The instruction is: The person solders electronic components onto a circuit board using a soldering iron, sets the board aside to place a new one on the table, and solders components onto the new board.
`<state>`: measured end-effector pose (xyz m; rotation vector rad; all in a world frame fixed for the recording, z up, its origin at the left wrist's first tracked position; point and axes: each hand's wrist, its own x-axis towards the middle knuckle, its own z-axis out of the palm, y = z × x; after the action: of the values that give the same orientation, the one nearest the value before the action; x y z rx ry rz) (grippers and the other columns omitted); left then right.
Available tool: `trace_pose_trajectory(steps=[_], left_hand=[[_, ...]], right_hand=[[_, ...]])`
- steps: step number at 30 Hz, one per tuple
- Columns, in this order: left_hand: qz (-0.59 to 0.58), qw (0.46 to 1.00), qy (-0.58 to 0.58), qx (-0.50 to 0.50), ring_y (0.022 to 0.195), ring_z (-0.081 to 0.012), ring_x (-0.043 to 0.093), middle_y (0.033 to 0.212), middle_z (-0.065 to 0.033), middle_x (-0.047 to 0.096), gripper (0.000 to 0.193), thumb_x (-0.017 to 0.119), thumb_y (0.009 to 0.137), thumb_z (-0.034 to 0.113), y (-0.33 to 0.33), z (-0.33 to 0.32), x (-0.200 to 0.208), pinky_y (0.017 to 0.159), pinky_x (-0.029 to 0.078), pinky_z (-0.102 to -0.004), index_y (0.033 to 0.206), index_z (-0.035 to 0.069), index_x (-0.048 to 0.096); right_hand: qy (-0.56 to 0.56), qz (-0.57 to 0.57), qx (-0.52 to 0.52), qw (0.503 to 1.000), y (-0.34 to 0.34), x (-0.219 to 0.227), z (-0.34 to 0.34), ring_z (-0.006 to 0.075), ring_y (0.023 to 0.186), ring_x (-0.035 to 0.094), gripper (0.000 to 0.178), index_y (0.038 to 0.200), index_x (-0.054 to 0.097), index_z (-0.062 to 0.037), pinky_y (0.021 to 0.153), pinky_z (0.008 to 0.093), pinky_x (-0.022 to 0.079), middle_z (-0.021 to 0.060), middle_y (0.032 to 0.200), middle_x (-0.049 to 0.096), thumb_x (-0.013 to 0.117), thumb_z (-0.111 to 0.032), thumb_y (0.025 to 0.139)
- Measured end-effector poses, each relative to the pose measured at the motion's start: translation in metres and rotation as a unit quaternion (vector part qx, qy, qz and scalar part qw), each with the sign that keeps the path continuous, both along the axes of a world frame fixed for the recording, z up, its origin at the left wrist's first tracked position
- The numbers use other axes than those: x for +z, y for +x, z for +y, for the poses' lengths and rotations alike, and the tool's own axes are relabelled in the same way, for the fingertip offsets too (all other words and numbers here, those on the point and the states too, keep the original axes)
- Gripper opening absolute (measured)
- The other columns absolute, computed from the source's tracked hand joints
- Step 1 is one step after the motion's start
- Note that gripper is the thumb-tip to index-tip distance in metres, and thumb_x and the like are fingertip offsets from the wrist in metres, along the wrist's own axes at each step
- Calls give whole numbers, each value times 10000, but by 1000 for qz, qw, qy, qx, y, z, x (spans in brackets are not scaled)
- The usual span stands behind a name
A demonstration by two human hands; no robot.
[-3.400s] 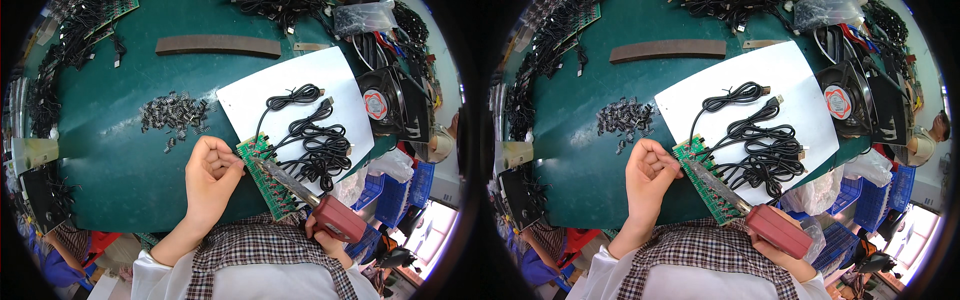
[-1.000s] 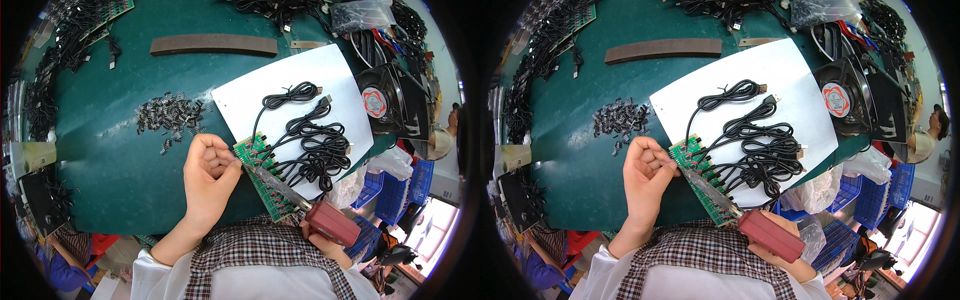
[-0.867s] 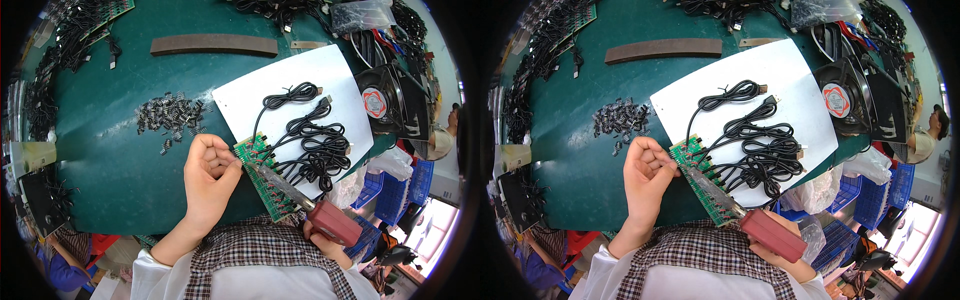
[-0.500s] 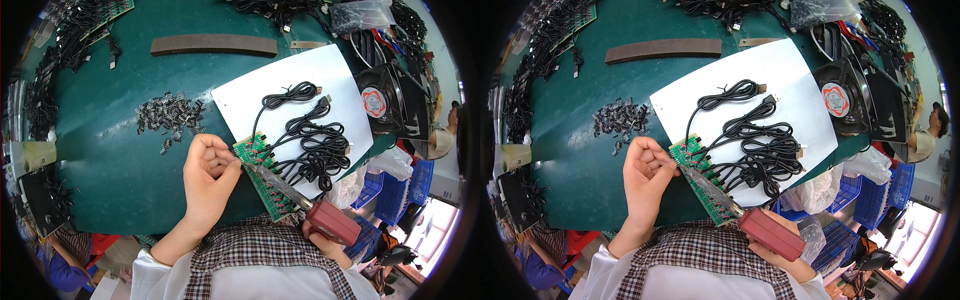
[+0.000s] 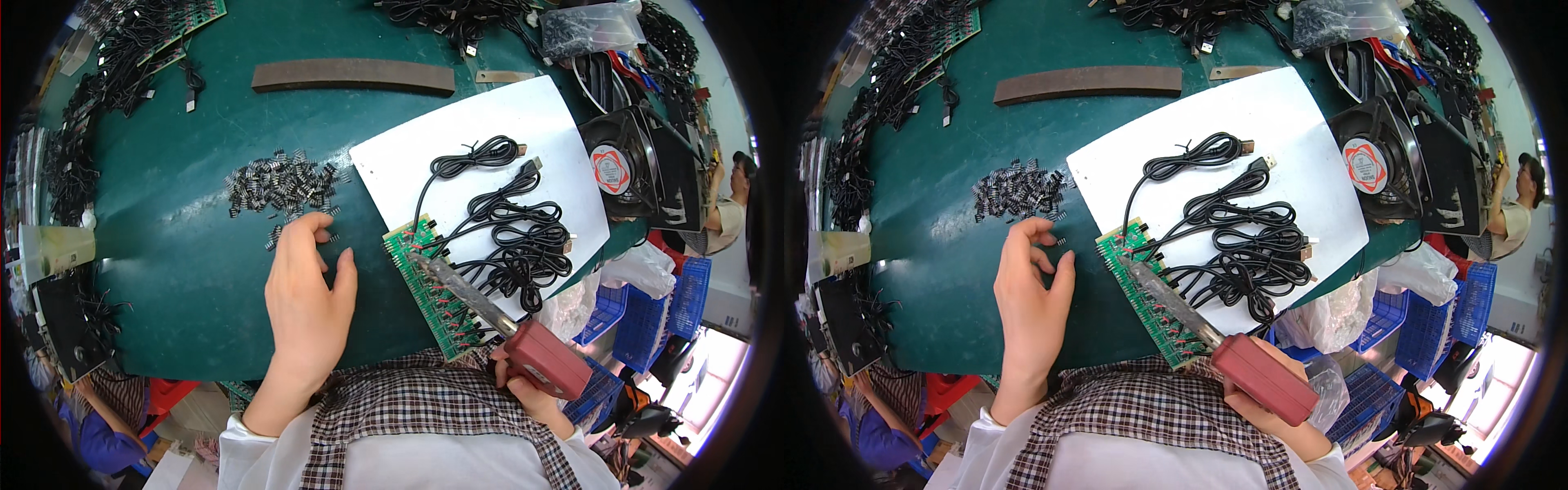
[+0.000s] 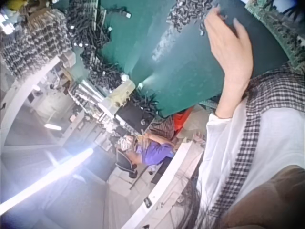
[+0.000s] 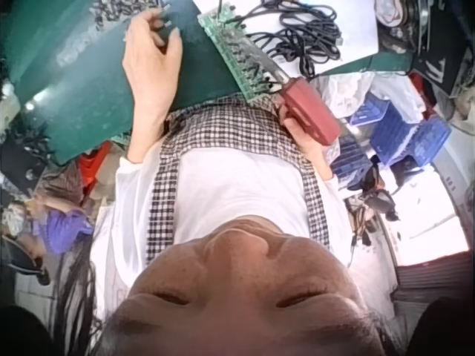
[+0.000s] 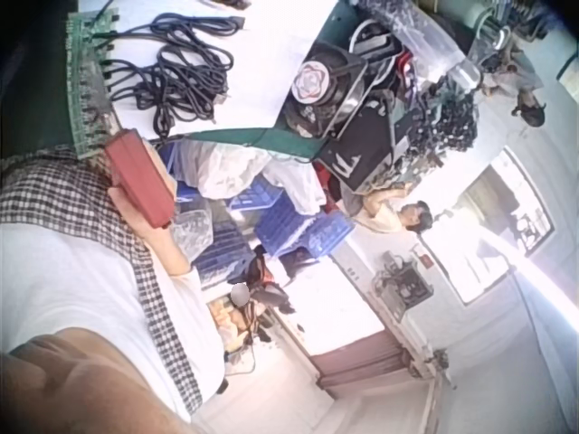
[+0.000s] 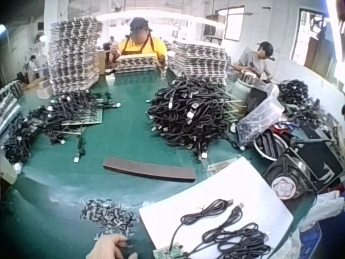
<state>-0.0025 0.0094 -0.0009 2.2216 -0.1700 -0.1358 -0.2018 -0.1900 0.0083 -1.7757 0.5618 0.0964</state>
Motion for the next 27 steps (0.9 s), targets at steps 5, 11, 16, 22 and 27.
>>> trace_pose_trajectory(steps=[5, 11, 16, 22, 27], left_hand=[[-93, 989, 104, -47, 638, -185, 470, 828, -100, 510, 268, 639, 684, -54, 3, 7, -4, 596, 417, -291, 930, -12, 544], [-96, 989, 101, -53, 576, -194, 477, 738, -100, 507, 140, 620, 698, -57, 10, 8, -6, 545, 410, -300, 815, -14, 557], [-83, 988, 102, -75, 583, -184, 517, 750, -95, 531, 103, 619, 717, -50, 10, 11, -1, 552, 422, -284, 795, -18, 560], [222, 946, -236, -28, 722, -161, 633, 806, -109, 627, 89, 592, 778, -60, -11, 16, 3, 659, 508, -249, 862, -53, 621], [315, 882, -351, 3, 730, -174, 649, 806, -129, 643, 79, 565, 789, -83, -17, 4, 12, 675, 525, -238, 863, -66, 590]], right_hand=[[-44, 20, 23, 999, -2, 3, -3, 158, 625, 576, 460, 1014, 570, 19, 590, 244, 458, 77, 815, 604, 733, -251, 680], [127, -24, -12, 991, 10, 11, -1, 126, 573, 521, 531, 1030, 535, 43, 521, 227, 407, 80, 885, 586, 717, -337, 707], [133, -28, 20, 991, 4, 6, -6, 134, 536, 491, 593, 1070, 494, 55, 479, 229, 371, 106, 951, 564, 690, -399, 743], [145, -25, 21, 989, 5, 8, -5, 135, 549, 494, 601, 1098, 473, 56, 482, 229, 372, 114, 959, 562, 695, -377, 745], [164, -25, 14, 986, 8, 10, -4, 146, 555, 496, 606, 1118, 463, 45, 486, 229, 380, 125, 974, 564, 698, -373, 745]])
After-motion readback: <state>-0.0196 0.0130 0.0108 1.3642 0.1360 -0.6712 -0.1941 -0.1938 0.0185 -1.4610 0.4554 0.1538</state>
